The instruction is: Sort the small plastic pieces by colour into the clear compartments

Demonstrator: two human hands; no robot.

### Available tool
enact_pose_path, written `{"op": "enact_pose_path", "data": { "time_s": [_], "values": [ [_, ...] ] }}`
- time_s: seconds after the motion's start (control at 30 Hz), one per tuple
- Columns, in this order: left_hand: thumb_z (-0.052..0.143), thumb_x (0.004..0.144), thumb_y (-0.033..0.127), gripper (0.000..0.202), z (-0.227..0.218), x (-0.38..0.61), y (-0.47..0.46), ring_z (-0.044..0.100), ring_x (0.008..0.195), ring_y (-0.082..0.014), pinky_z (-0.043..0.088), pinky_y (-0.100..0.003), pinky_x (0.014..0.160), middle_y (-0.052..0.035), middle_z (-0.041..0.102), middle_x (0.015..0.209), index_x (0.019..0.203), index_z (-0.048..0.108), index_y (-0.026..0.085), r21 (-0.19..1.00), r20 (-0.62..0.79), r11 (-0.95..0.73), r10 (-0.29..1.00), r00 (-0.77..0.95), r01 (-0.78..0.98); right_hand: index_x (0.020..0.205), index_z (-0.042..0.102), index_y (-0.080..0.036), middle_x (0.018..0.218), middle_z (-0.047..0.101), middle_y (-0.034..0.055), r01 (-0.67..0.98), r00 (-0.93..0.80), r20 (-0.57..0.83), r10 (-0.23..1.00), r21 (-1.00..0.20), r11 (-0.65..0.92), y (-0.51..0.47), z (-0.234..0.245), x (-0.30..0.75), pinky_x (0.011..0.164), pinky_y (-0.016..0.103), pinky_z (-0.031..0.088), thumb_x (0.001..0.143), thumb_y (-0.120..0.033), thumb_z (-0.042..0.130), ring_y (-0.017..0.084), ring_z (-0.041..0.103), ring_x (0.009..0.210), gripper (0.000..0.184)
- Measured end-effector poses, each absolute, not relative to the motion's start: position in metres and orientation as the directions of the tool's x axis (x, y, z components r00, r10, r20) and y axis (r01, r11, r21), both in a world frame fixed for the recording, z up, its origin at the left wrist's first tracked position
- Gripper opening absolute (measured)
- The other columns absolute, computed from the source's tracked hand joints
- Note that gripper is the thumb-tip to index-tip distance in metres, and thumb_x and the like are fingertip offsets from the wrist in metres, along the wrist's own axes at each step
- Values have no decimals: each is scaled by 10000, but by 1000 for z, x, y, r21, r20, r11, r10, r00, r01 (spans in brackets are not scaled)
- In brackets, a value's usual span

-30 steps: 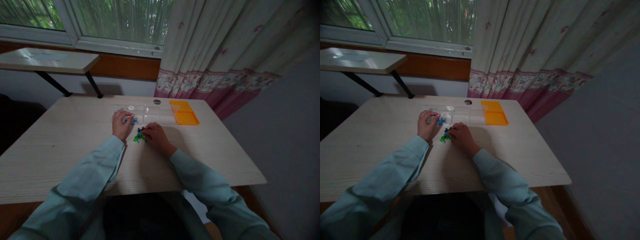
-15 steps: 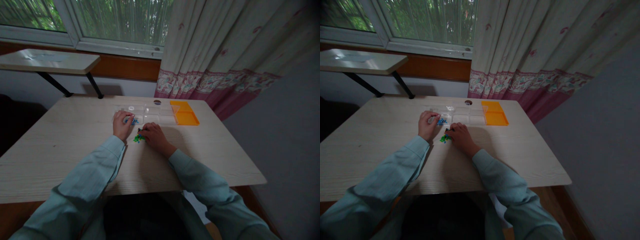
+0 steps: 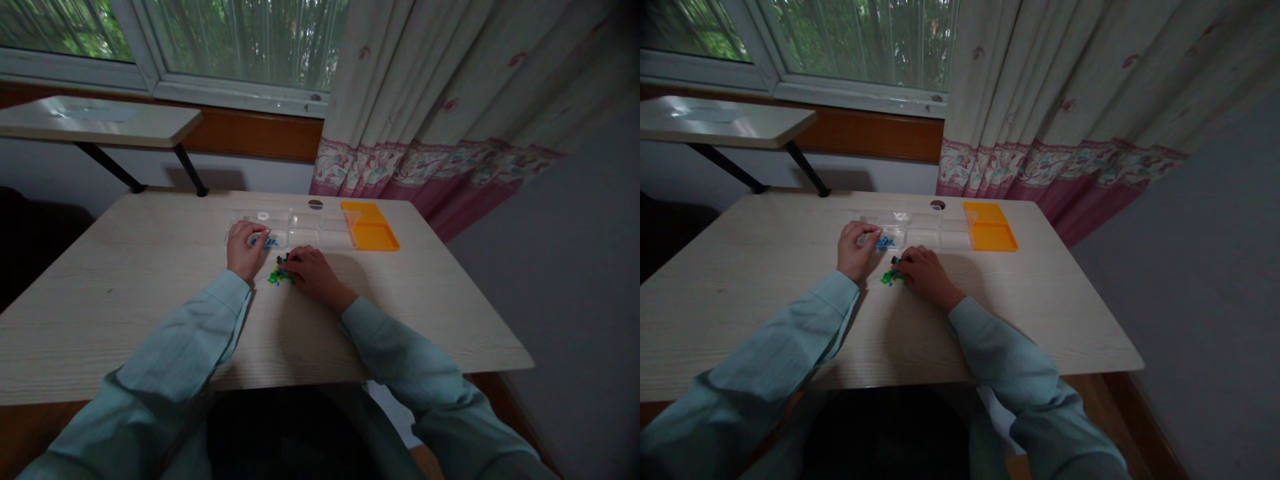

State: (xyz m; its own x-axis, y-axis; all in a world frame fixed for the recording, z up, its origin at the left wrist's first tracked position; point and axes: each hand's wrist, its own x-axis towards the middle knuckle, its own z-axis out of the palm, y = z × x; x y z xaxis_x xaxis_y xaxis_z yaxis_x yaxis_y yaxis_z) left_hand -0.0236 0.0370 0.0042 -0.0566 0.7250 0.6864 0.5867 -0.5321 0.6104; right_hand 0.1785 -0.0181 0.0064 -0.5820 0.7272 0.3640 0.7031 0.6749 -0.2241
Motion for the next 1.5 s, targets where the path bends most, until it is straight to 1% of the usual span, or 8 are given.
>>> {"op": "enact_pose_path", "data": {
  "time_s": [0.2, 0.43, 0.6, 0.77, 0.93, 1.07, 1.33, 1.5],
  "values": [
    [599, 867, 369, 166, 5, -24, 36, 576, 904, -191, 427, -345, 863, -15, 645, 858, 827, 671, 225, 612, 687, -540, 725, -51, 577, 1115, 689, -265, 1099, 578, 82, 693, -592, 362, 720, -228, 684, -18, 6, 180, 869, 353, 335, 905, -303, 581, 218, 457, 1019, 239],
    [601, 864, 358, 158, 5, -23, 35, 575, 902, -189, 428, -346, 867, -15, 646, 856, 821, 668, 222, 612, 689, -540, 723, -55, 578, 1115, 687, -261, 1091, 582, 76, 691, -601, 352, 717, -221, 688, -20, 9, 180, 868, 349, 338, 894, -301, 597, 215, 457, 1013, 242],
    [597, 864, 355, 155, 7, -23, 35, 576, 907, -191, 432, -352, 870, -17, 645, 857, 819, 665, 224, 625, 672, -528, 739, -52, 575, 1084, 698, -262, 1085, 589, 72, 691, -595, 356, 720, -230, 685, -19, 6, 180, 861, 351, 342, 888, -333, 606, 215, 465, 1004, 228],
    [590, 868, 360, 162, 7, -23, 35, 578, 911, -192, 431, -351, 874, -20, 643, 860, 821, 662, 223, 628, 659, -514, 750, -50, 584, 1047, 714, -248, 1066, 602, 74, 701, -579, 366, 728, -233, 674, -17, 5, 180, 862, 353, 346, 874, -312, 624, 217, 474, 1003, 205],
    [597, 861, 356, 156, 6, -23, 35, 575, 903, -190, 430, -344, 863, -18, 643, 858, 821, 666, 221, 626, 669, -525, 741, -51, 577, 983, 732, -238, 1027, 621, 65, 712, -570, 371, 733, -223, 666, -17, 8, 179, 864, 350, 346, 879, -253, 609, 209, 483, 984, 161],
    [599, 859, 361, 164, 6, -23, 35, 575, 894, -192, 431, -346, 857, -20, 645, 848, 817, 668, 218, 622, 676, -530, 735, -53, 576, 928, 739, -221, 1007, 633, 64, 722, -556, 376, 741, -221, 655, -17, 9, 179, 854, 346, 346, 889, -254, 598, 204, 487, 970, 150],
    [586, 870, 363, 168, 7, -23, 34, 575, 911, -194, 434, -350, 872, -21, 643, 866, 831, 667, 220, 629, 664, -524, 747, -46, 575, 929, 737, -228, 1010, 632, 63, 720, -547, 394, 738, -227, 655, -17, 9, 180, 853, 342, 345, 881, -257, 608, 204, 494, 965, 140],
    [588, 868, 366, 164, 6, -23, 35, 576, 921, -197, 434, -354, 882, -22, 643, 873, 835, 666, 225, 632, 660, -517, 750, -51, 578, 1002, 725, -240, 1027, 624, 68, 695, -577, 380, 723, -235, 679, -19, 12, 181, 859, 346, 343, 865, -263, 626, 205, 496, 979, 171]
  ]
}}
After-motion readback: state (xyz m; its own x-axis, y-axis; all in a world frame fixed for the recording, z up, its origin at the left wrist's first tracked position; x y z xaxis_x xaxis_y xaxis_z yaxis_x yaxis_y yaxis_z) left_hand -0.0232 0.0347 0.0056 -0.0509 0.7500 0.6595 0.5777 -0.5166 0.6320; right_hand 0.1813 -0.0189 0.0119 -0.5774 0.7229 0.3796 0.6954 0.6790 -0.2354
